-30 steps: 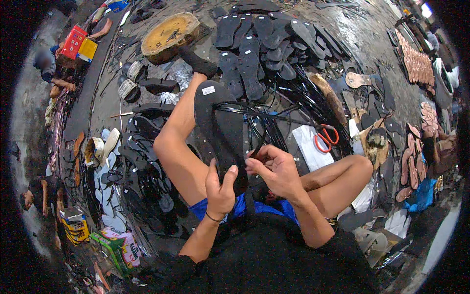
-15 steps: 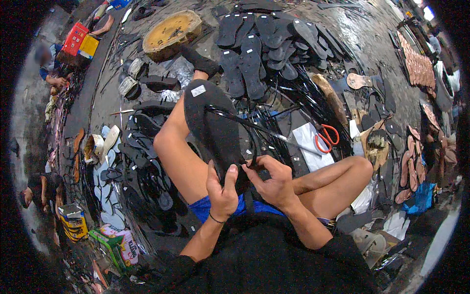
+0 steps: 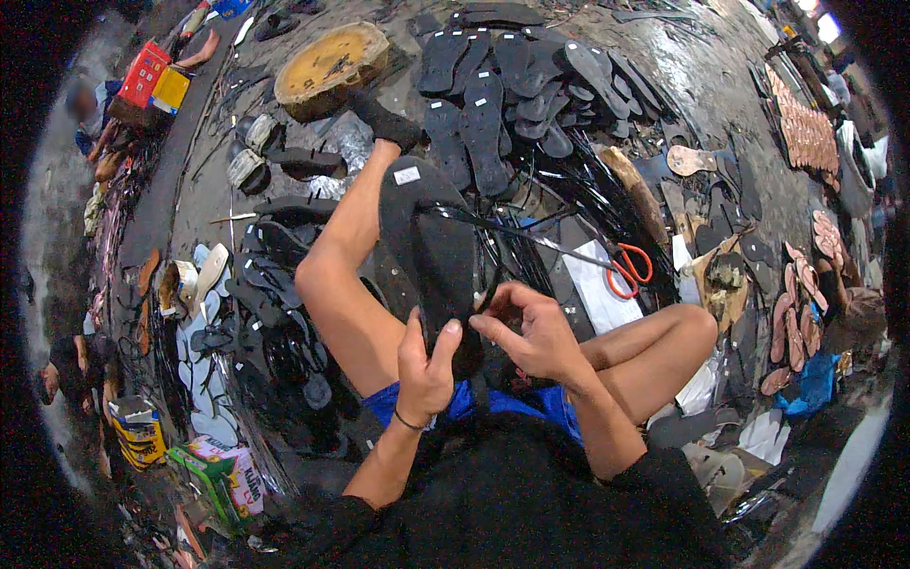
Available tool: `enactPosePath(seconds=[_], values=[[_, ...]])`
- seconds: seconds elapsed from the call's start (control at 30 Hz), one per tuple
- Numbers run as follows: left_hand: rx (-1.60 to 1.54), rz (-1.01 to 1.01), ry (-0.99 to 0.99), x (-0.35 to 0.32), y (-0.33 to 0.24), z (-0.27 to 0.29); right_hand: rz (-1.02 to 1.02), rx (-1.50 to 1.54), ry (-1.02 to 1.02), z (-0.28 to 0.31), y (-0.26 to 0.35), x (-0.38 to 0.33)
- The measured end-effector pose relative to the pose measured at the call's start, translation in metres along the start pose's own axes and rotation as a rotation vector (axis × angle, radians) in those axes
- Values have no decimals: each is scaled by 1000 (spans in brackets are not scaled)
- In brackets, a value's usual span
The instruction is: The person sits on the floor and repeatedly picks up black sandal soles and straps, then inserts the straps into the soles to assemble sandals. The person handles the components one at a time and places the assembled sandals aside.
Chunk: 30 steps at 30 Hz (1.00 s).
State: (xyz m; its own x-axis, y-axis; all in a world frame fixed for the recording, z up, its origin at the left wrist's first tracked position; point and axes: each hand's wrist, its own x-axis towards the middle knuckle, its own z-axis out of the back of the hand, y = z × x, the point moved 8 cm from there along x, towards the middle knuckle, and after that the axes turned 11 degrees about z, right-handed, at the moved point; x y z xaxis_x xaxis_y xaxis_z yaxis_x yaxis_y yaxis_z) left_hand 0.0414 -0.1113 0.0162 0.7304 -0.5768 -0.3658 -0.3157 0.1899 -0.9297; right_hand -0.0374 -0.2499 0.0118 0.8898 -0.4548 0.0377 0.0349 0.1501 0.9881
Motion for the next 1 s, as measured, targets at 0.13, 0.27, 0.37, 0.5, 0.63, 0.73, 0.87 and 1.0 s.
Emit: enactPosePath(seconds=[0.13, 0.27, 0.37, 0.5, 0.63, 0.73, 0.87, 1.0], values=[[-13, 70, 38, 0, 5, -5, 185, -236, -126, -1, 12, -5], [58, 95, 22, 4, 23, 8, 45, -144, 47, -8, -13, -5], [735, -6, 62, 9, -1, 26, 203, -174, -326, 29, 8, 2], [777, -88, 273, 7, 2, 46, 1, 95, -386, 69, -30, 5], [377, 94, 58, 9, 12, 86, -154, 892, -653, 83, -89, -20], [-294, 103, -228, 8, 56, 120, -152, 399, -375, 59, -83, -24], [331, 65, -3, -9, 33, 39, 38, -274, 66, -9, -17, -41], [326, 194, 162, -11, 31, 32, 35, -289, 65, -12, -12, -43]])
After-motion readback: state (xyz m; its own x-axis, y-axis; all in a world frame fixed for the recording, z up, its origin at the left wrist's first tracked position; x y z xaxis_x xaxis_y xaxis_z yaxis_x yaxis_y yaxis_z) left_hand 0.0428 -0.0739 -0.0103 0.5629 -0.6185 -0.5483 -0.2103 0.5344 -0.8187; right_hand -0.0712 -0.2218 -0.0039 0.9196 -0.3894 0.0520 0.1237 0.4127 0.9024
